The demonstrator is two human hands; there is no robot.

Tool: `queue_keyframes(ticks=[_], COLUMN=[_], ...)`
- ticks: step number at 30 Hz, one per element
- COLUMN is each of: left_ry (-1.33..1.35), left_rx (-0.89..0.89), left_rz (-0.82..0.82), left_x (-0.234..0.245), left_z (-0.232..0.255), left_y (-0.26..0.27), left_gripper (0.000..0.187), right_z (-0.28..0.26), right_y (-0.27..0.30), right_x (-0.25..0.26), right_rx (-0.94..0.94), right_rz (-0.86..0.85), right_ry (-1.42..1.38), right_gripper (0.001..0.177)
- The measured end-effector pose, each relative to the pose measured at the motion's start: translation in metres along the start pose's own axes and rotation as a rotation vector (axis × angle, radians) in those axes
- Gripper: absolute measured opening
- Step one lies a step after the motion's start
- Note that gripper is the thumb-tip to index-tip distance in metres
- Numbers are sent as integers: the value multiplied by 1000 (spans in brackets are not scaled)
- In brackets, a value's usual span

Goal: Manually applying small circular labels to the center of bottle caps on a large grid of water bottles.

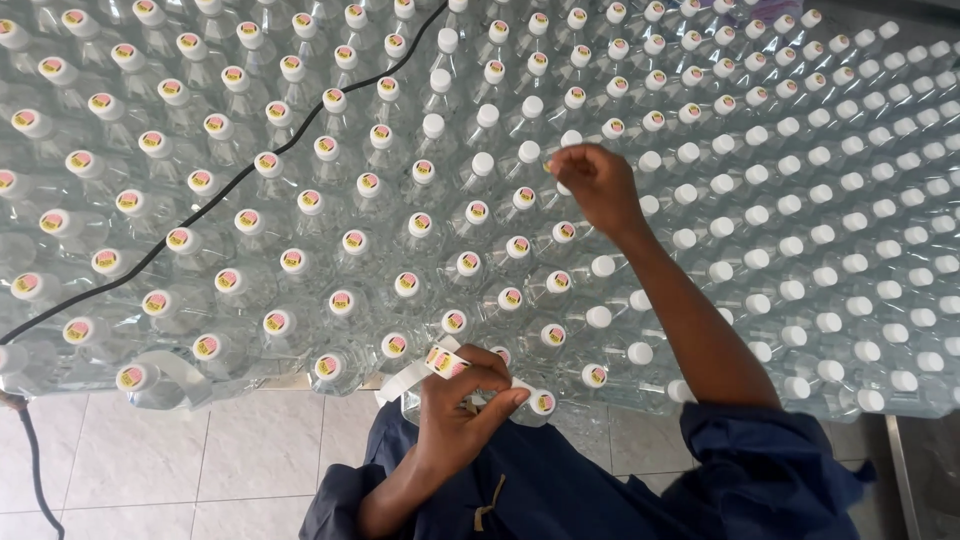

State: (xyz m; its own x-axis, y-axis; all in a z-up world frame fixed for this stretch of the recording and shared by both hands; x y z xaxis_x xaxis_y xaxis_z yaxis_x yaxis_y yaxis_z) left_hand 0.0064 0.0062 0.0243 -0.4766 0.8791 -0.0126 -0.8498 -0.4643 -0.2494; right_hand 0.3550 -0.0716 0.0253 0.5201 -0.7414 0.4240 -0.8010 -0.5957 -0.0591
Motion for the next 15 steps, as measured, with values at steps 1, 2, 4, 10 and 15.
queue_keyframes(ticks=[1, 2, 4, 10, 15], left_ry=[46, 91, 86, 75, 91], left_rx=[5, 9, -22, -95, -116], left_rz=[-30, -60, -55, -18, -24], left_x=[0, 0, 0, 6, 6], left_z=[1, 3, 8, 8, 8], left_y=[0, -1, -4, -8, -9], left_gripper=[23, 24, 24, 24, 24], right_z=[10, 19, 24, 39, 39], right_y=[-16, -32, -47, -64, -64], right_x=[-1, -3, -7, -13, -14], right_rx=[35, 70, 53, 22, -3], right_rz=[7, 13, -15, -48, -27], right_ry=[70, 139, 146, 164, 158], right_gripper=[22, 17, 18, 18, 17])
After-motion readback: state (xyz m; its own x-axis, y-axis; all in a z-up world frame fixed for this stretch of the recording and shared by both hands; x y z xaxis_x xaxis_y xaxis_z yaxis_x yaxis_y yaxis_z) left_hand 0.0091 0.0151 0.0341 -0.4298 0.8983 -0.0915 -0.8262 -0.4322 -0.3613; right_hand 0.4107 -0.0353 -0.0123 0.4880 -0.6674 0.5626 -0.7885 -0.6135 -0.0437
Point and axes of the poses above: each hand's wrist, its own y-axis away from the middle knuckle, its own x-axis out of the back of the hand, z = x × y, the point moved 2 cm from there along -y, towards the middle knuckle, and after that the axes turned 4 degrees about -y, right-handed, at the moved point
